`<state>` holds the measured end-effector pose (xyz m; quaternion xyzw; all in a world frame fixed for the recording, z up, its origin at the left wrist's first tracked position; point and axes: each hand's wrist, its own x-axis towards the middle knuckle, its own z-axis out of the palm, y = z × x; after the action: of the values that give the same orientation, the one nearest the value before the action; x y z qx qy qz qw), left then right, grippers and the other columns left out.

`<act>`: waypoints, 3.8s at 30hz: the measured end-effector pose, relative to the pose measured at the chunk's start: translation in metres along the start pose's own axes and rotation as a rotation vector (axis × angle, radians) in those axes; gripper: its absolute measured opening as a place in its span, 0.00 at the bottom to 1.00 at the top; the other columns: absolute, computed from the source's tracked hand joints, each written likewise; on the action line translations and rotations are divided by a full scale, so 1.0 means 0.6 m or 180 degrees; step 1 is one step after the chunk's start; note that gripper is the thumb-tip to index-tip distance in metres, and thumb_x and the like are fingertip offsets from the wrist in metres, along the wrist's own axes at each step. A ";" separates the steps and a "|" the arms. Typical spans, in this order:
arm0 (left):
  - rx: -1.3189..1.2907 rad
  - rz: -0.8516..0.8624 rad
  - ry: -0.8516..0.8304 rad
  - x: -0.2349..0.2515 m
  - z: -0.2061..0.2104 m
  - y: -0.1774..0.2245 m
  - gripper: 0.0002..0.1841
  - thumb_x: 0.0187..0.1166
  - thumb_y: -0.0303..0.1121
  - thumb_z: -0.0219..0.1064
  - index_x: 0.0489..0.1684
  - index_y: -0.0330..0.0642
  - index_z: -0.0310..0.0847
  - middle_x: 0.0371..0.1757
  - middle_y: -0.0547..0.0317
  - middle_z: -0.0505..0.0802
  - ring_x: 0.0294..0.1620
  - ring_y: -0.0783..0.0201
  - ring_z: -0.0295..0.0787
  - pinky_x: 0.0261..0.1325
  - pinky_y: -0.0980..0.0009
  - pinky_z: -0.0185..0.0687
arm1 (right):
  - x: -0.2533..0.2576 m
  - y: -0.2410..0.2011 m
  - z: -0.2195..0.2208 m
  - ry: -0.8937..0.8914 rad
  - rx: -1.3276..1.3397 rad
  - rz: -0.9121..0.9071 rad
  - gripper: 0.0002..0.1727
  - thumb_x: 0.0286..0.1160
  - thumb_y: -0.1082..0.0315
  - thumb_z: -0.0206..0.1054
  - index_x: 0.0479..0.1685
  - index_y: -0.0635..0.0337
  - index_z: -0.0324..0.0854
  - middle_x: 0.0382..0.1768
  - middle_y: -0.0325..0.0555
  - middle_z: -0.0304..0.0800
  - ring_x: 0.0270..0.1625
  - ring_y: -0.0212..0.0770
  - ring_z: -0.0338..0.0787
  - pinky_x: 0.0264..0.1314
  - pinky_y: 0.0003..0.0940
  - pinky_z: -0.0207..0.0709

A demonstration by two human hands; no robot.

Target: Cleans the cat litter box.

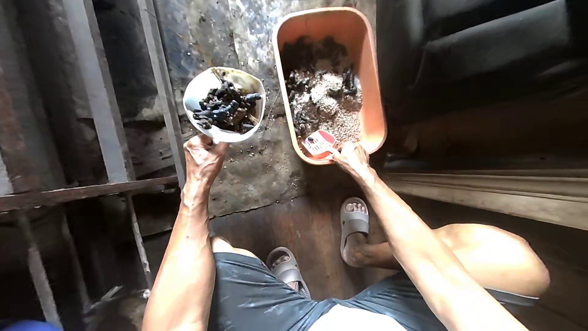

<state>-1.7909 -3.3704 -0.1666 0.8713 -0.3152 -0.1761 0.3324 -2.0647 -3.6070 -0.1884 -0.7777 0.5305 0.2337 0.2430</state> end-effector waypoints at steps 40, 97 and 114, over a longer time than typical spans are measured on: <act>0.0050 -0.0036 0.0107 -0.030 -0.014 0.020 0.13 0.77 0.37 0.72 0.41 0.33 0.89 0.39 0.44 0.93 0.42 0.58 0.91 0.53 0.52 0.82 | 0.140 0.021 -0.063 0.0099 -0.0427 -0.0941 0.17 0.72 0.51 0.69 0.49 0.51 0.92 0.50 0.60 0.93 0.58 0.65 0.89 0.54 0.74 0.76; -0.0262 0.0248 -0.0172 -0.001 0.020 0.035 0.14 0.79 0.38 0.70 0.39 0.32 0.90 0.36 0.39 0.93 0.43 0.46 0.92 0.52 0.40 0.81 | 0.032 0.103 0.058 0.0807 0.1976 -0.0957 0.19 0.89 0.59 0.61 0.71 0.57 0.82 0.50 0.60 0.91 0.47 0.57 0.91 0.53 0.60 0.82; -0.0270 0.0214 -0.0137 0.000 0.016 0.021 0.14 0.78 0.38 0.72 0.36 0.33 0.89 0.34 0.42 0.92 0.39 0.51 0.90 0.49 0.44 0.80 | 0.017 0.114 0.077 0.0972 0.2050 -0.0857 0.18 0.89 0.60 0.62 0.71 0.52 0.84 0.51 0.57 0.93 0.47 0.54 0.91 0.53 0.58 0.83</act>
<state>-1.8015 -3.3820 -0.1648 0.8413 -0.3437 -0.1967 0.3679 -2.1307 -3.6072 -0.2393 -0.7501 0.5000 -0.0976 0.4216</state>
